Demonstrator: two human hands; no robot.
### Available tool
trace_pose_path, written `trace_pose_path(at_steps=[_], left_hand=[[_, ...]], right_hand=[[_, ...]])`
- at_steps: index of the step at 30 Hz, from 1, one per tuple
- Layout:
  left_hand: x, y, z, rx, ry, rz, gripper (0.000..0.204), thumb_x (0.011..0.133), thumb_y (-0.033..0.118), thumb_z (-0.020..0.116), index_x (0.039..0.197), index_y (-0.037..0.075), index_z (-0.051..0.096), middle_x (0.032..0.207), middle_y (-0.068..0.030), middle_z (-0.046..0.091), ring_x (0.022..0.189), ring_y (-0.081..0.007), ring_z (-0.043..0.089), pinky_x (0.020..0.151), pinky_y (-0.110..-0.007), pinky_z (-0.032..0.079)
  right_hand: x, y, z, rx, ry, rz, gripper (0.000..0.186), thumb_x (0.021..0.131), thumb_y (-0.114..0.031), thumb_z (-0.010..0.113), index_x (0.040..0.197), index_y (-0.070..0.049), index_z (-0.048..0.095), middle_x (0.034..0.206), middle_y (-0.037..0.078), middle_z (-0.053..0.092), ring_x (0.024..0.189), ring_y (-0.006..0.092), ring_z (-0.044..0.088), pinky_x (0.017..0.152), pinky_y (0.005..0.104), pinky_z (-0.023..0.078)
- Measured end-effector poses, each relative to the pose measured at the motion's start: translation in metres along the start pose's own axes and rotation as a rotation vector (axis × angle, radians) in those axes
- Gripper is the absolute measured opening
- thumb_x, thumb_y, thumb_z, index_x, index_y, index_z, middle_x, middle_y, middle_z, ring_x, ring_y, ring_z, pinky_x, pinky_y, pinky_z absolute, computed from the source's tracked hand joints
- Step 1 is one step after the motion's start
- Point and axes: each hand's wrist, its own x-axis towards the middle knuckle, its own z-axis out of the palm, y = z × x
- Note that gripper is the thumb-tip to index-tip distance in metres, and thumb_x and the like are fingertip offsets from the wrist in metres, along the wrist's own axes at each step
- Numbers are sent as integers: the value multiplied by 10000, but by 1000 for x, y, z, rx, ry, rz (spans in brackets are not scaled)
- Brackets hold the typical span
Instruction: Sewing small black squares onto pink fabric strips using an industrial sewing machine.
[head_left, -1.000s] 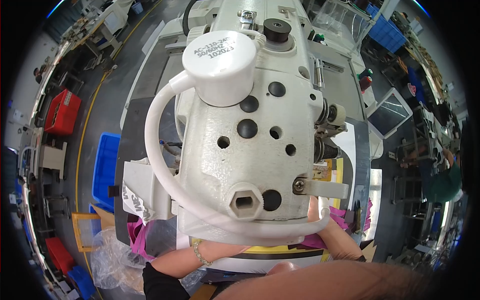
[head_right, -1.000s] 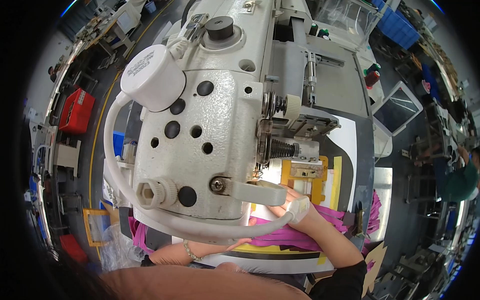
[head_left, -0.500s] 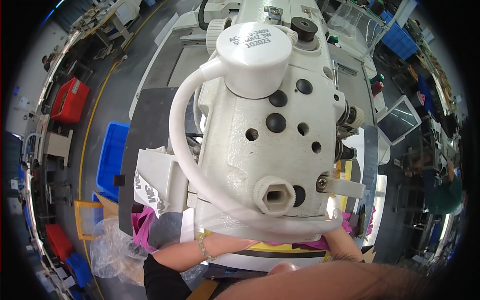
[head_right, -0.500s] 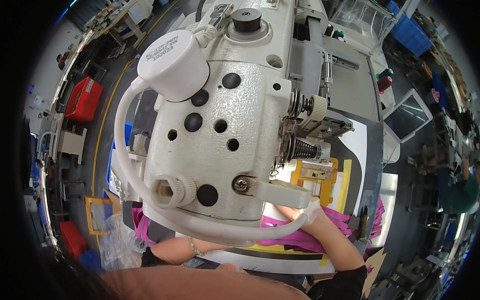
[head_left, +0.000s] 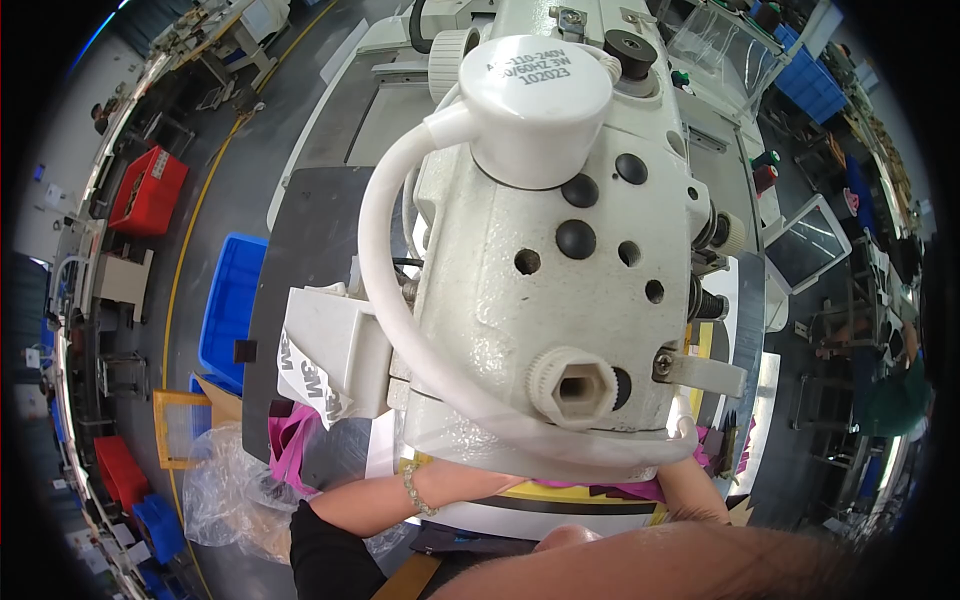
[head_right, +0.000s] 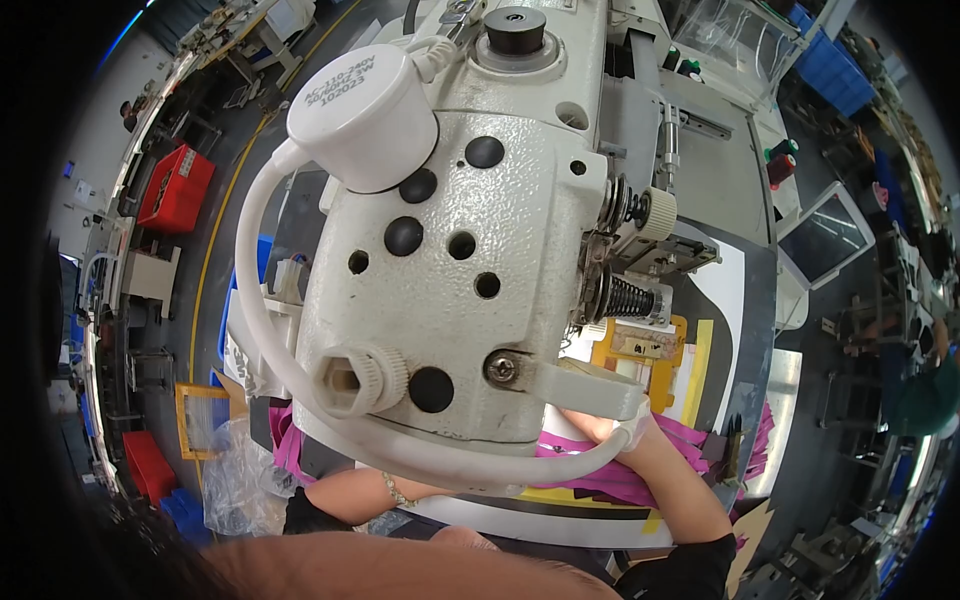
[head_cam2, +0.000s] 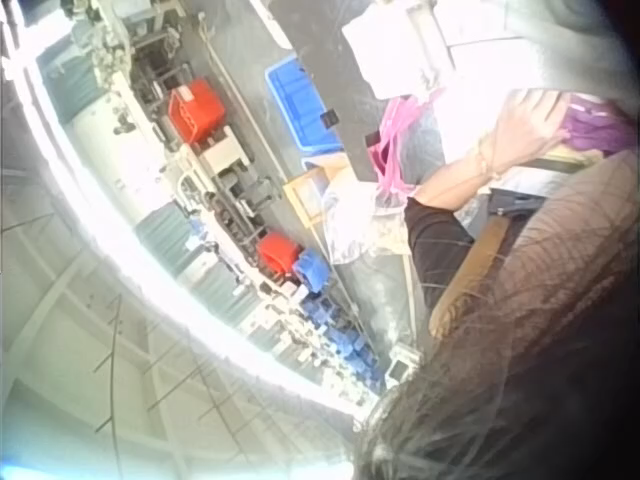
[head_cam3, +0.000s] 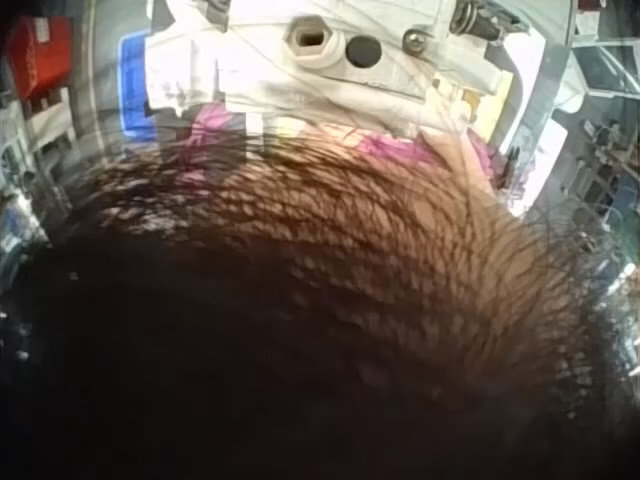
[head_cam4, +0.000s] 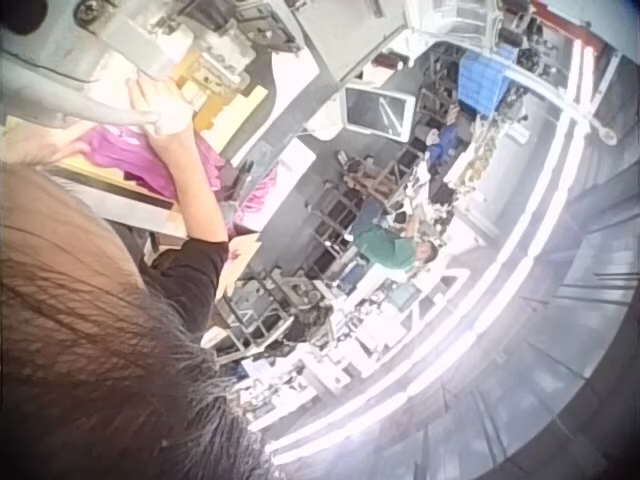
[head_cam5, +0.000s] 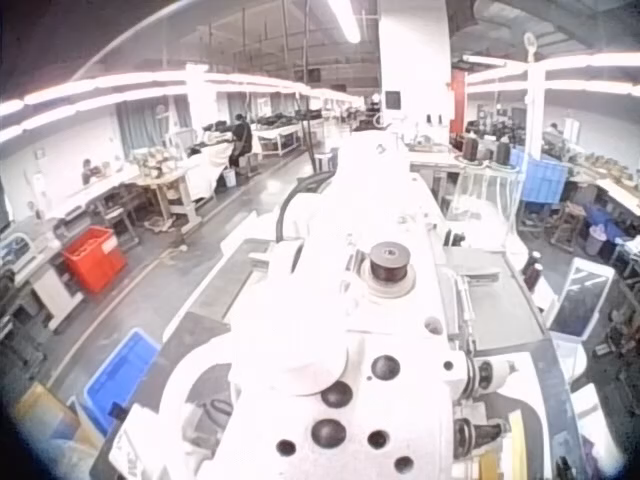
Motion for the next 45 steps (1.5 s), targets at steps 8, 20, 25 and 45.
trace_pose_path(at_steps=[8,20,25,45], left_hand=[[39,5,-59,-164,-127,-232,650,674,374,705,1163,-29,558,1101,-149,576,990,-270,547,790,-387,432],[35,11,-47,-148,-120,-309,561,678,378,698,1098,24,585,965,-82,595,869,-223,570,691,-368,426],[32,7,-45,-135,-192,-305,539,695,385,694,1091,34,588,938,-72,602,845,-217,579,665,-370,424],[37,1,-54,-202,-176,-232,408,737,375,688,969,61,572,769,-68,575,672,-216,593,532,-345,444]], right_hand=[[-2,6,1,-51,14,-22,299,759,-89,635,1054,-56,660,1101,129,656,1051,293,631,881,381,520],[-3,11,0,-124,33,-68,293,756,-88,635,1046,-51,663,1097,131,657,1050,292,632,882,382,520],[-2,15,-1,-158,41,-87,291,755,-88,636,1042,-49,663,1095,132,658,1050,292,633,883,382,520],[-2,23,-5,-287,73,-171,282,752,-86,637,1028,-41,667,1088,135,660,1050,291,635,885,384,521]])
